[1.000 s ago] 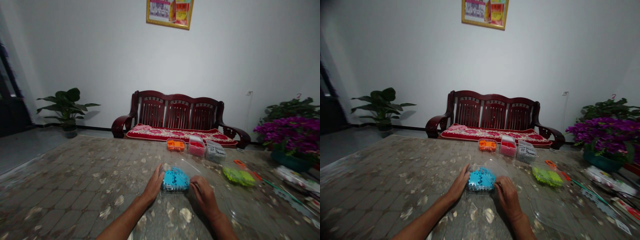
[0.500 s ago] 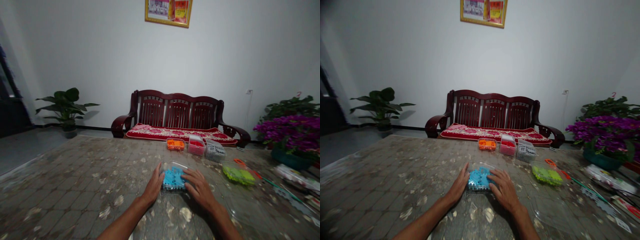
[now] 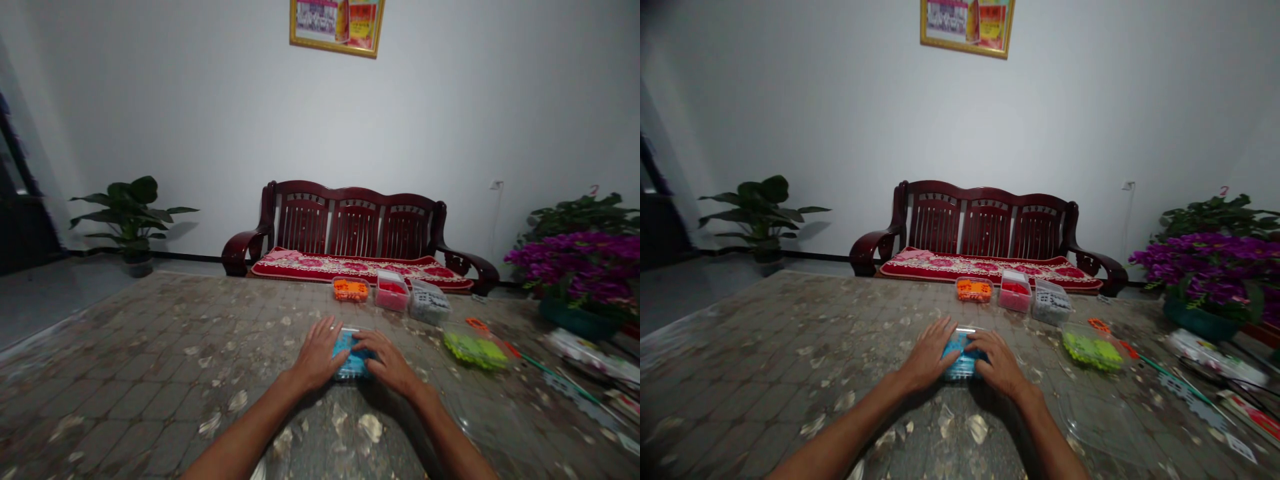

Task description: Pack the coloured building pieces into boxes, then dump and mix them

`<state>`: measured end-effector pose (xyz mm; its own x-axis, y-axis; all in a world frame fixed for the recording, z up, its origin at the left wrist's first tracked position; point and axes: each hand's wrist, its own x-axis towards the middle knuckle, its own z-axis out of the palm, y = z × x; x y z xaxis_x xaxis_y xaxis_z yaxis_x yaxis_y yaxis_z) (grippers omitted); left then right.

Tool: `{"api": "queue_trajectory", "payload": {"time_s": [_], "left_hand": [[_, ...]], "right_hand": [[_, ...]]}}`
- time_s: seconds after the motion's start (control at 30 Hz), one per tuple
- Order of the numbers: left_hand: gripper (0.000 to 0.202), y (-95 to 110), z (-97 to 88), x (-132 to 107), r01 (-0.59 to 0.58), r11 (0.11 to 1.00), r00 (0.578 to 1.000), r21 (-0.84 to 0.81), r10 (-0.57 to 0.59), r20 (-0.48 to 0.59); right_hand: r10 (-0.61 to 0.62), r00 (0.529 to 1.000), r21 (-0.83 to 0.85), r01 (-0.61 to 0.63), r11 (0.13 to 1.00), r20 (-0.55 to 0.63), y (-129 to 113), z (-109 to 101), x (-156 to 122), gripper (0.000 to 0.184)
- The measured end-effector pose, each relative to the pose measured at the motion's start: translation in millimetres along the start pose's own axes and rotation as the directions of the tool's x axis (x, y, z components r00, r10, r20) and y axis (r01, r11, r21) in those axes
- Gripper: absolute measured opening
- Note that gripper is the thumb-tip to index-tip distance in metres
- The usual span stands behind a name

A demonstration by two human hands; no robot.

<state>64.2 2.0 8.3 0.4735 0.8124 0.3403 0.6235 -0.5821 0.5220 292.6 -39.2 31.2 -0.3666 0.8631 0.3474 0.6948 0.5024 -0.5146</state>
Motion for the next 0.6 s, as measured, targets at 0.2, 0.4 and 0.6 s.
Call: {"api": "queue_trajectory", "payload": {"time_s": [0.2,0.4,0.6], "left_hand": [[0.064,14.8,2.8,3.0,0.005,0.994,1.0,0.113,-0.009,0.029],[0.062,17.9,2.4,1.0,0.029,0.994,0.999,0.105,-0.032,0.033],[0.065,22.9,0.0,0.8,0.039,0.99,0.997,0.133,-0.049,0.068]], "right_hand": [[0.064,0.997,-0.058,-0.066,0.996,-0.047,4.0,5.9,3.4,0.051],[0.162,0.986,-0.231,-0.164,0.959,-0.026,21.5,23.8,11.6,0.059],[0.176,0.983,-0.26,-0.181,0.949,-0.041,8.8,23.8,9.2,0.058]]}}
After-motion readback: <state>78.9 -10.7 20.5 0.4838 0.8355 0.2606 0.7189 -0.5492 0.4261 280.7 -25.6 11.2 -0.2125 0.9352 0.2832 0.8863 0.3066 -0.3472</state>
